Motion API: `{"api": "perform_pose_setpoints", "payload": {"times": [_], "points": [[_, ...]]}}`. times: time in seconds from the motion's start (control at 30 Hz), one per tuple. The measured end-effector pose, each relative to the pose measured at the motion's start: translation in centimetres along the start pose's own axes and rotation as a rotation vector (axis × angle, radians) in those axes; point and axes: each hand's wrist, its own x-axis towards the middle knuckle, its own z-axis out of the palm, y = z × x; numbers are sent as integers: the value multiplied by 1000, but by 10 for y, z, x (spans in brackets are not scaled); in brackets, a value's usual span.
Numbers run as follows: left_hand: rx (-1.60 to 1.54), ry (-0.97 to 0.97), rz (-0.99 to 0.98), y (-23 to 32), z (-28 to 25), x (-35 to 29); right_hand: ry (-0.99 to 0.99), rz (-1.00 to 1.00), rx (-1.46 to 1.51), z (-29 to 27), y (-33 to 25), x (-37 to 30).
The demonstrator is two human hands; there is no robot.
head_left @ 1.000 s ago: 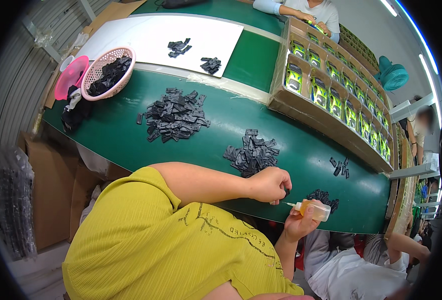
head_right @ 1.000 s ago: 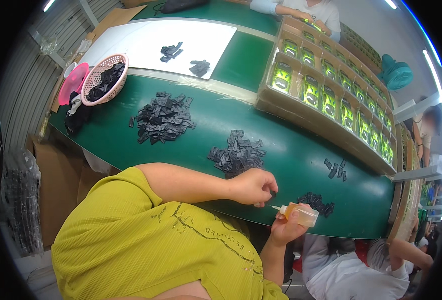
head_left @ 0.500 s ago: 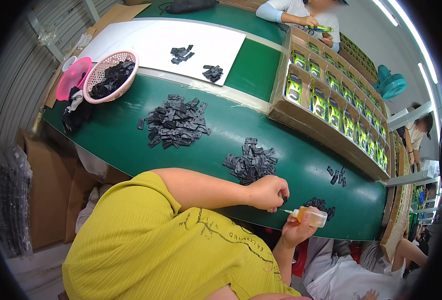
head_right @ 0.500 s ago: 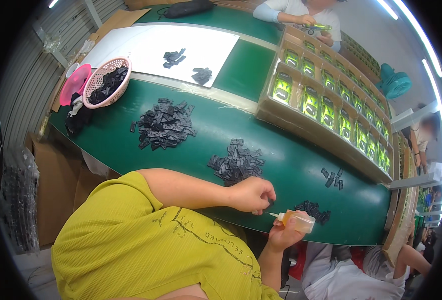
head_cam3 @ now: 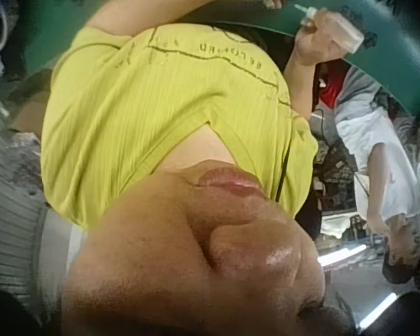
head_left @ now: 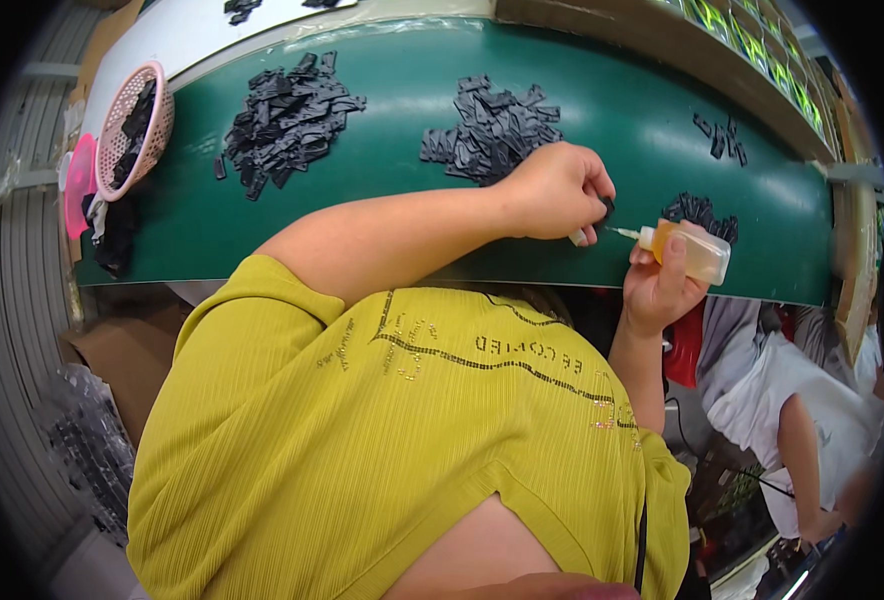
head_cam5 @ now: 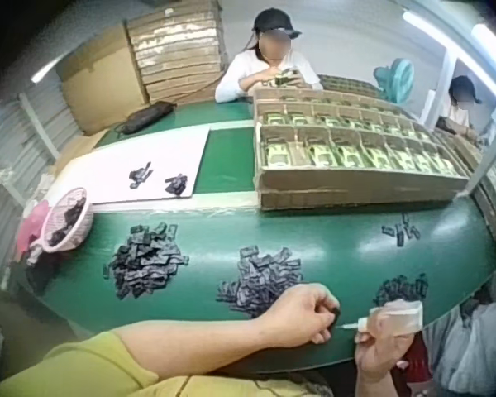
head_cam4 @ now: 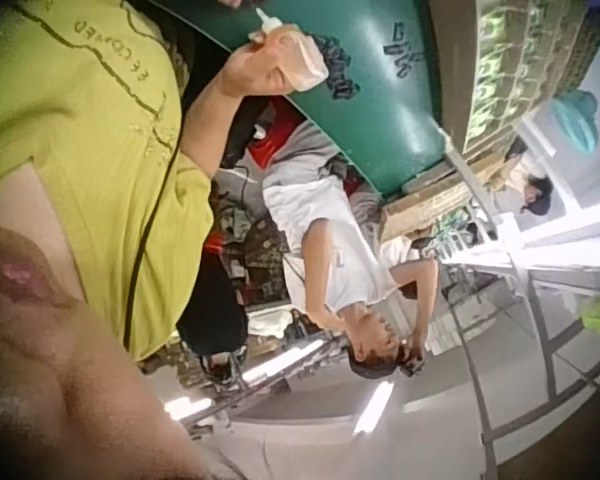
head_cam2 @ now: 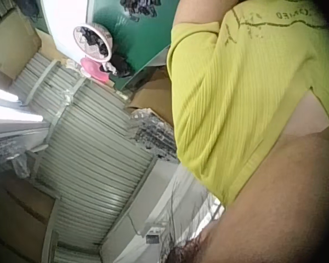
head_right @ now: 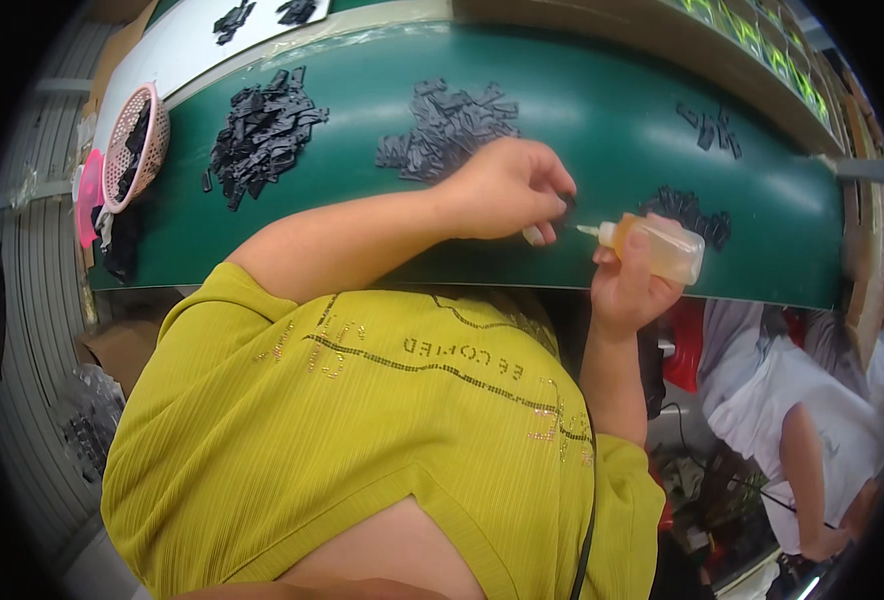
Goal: Applying glue to small black plastic pieces and sorting them on an assembly line.
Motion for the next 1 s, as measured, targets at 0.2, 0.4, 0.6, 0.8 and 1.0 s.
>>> {"api": "perform_pose_setpoints", "payload": {"times": [0.2,0.4,0.6,0.8,1.0], "points": [[68,10,-26,4,2,-6,-58,-66,-102,5,-3,-6],[88,17,-30,5,4,-8,-96,-53,-72,0,-4,-9],[103,14,-37,8,3,-2,-103,-56,-76,-1,-3,-3],[13,21,34,-4,1,-1,-122,-60,-230,-2,-6,-8],[-27,2,26,-5,5,-4,-40,-25,-228,-6,1,-10]]}}
